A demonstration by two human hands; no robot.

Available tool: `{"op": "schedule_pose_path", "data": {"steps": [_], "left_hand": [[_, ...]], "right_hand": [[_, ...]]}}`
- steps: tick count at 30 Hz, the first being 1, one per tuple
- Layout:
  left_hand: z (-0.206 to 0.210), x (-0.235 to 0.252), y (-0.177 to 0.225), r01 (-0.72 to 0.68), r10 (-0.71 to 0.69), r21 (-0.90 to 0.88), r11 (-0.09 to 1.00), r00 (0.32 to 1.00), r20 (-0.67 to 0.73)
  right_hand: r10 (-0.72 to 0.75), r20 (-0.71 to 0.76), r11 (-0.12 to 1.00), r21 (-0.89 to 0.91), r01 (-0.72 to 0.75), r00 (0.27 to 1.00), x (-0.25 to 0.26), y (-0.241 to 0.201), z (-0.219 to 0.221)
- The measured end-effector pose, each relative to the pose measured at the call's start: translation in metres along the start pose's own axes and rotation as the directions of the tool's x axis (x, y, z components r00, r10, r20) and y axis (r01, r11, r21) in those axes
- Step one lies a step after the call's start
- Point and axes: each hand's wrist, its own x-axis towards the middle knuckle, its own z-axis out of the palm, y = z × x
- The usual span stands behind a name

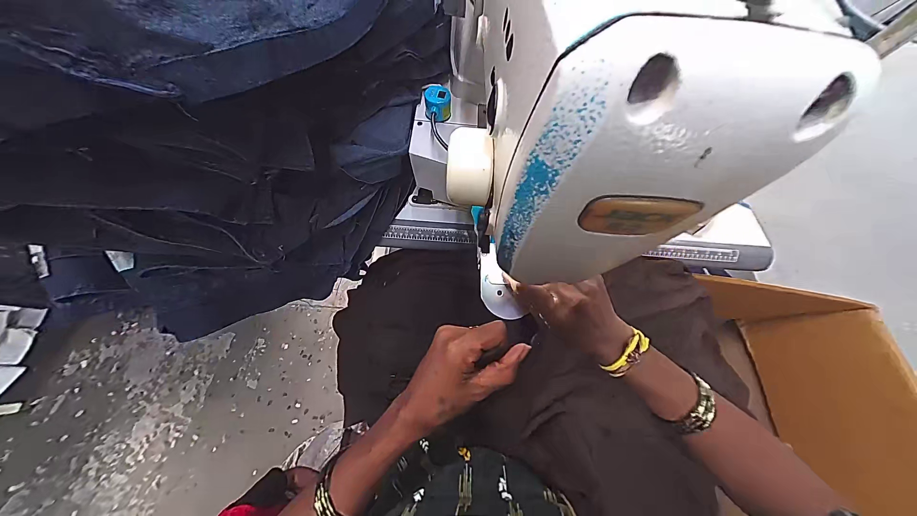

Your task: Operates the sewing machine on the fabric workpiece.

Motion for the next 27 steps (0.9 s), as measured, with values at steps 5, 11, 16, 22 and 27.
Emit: {"op": "schedule_pose_path", "data": {"steps": [5,11,16,22,27], "left_hand": [[-0.001,-0.004,0.001,-0.055,0.053,0.044,0.998,0.998,0.039],[-0.025,-0.007,-0.002,0.029,-0.028,0.004,1.0,0.998,-0.056],[-0.098,-0.01,-0.002,0.114,-0.102,0.093,0.989,0.988,-0.119],[-0.175,-0.022,-0.051,0.445,-0.362,0.413,0.794,0.893,-0.267],[-0.157,-0.043,-0.074,0.522,-0.447,0.43,0.736,0.853,-0.27]], "right_hand": [[0.005,0.007,1.0,-0.011,-0.005,1.0,0.003,0.003,0.0],[0.28,0.103,0.791,0.539,-0.29,0.954,-0.005,-0.012,-0.006],[0.43,0.318,0.555,0.645,-0.526,0.845,-0.018,-0.024,-0.021],[0.681,0.408,0.465,0.401,-0.789,0.608,-0.004,-0.002,0.002],[0.738,0.432,0.395,0.345,-0.851,0.518,0.004,-0.007,0.01]]}}
